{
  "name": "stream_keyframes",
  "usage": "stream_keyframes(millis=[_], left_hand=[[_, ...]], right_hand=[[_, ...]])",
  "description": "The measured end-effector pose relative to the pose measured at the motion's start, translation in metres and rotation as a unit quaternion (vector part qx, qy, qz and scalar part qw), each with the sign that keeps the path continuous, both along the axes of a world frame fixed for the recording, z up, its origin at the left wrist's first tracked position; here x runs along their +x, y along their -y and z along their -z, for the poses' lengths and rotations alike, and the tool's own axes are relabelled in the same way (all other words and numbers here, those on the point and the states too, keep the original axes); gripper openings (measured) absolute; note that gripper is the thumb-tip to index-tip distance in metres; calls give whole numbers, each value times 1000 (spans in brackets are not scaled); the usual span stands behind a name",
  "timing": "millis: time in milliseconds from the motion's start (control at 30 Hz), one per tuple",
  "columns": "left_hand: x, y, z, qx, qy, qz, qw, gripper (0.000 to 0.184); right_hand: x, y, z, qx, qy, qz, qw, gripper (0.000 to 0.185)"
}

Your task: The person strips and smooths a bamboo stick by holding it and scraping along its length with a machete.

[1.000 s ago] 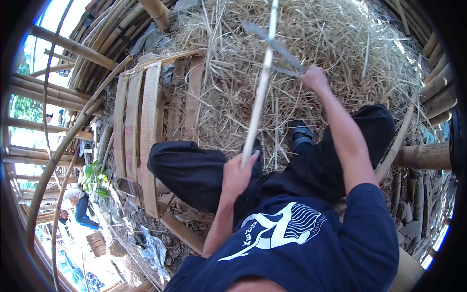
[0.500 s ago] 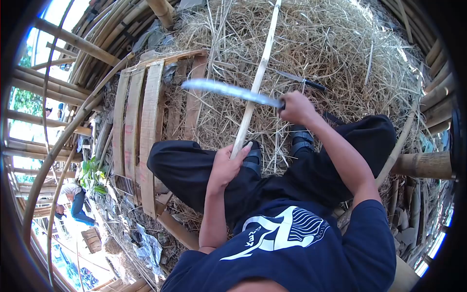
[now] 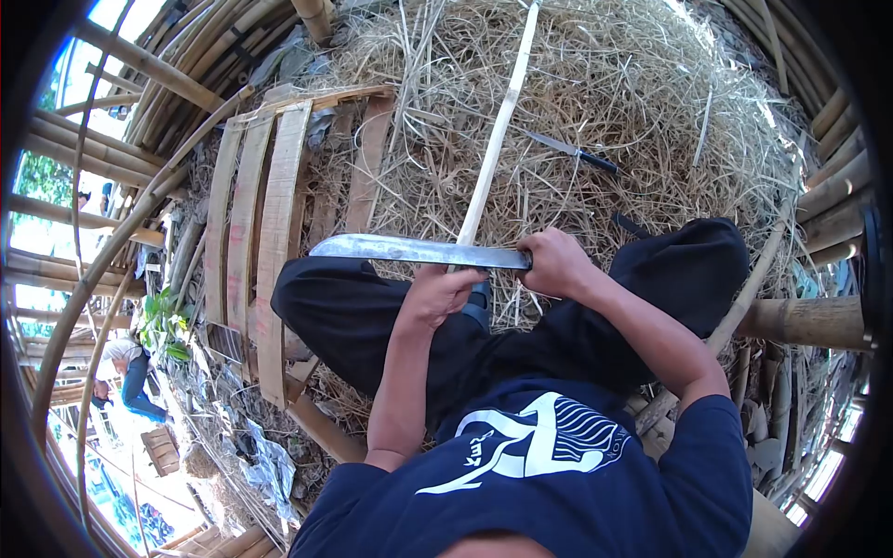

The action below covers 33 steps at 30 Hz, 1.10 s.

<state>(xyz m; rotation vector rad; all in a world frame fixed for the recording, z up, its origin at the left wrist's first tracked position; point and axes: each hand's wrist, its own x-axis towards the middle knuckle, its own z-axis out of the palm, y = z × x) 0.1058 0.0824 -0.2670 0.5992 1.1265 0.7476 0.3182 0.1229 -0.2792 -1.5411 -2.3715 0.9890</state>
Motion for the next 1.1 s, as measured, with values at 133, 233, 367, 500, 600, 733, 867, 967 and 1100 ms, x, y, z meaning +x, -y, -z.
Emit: stream_keyframes(millis=[133, 233, 367, 500, 600, 733, 867, 967, 1100], left_hand=[[5, 4, 9, 23, -15, 3, 1000, 8], [2, 7, 15, 23, -39, 10, 999, 10], [0, 15, 14, 21, -64, 12, 998, 10], [-5, 35, -2, 5, -91, 42, 995, 23], [2, 81, -18, -61, -17, 39, 997, 28], [4, 61, -11, 4, -53, 2, 999, 25], [7, 29, -11, 36, -111, 20, 993, 25], [8, 11, -8, 58, -176, 36, 982, 27], [6, 10, 12, 112, -221, 54, 967, 31]], right_hand=[[4, -11, 26, 43, 10, -4, 999, 34], [-1, -21, 33, 40, 53, -20, 998, 31], [-3, -16, 34, 48, 52, -18, 997, 26], [31, -51, 66, 17, 27, 210, 977, 22], [93, -114, 73, -1, 45, 382, 923, 37], [68, -89, 77, 35, -18, 318, 947, 33], [30, -37, 51, -2, -51, 179, 983, 28], [11, -11, 28, 35, -6, 84, 996, 32], [7, -15, 33, 43, 29, 34, 998, 36]])
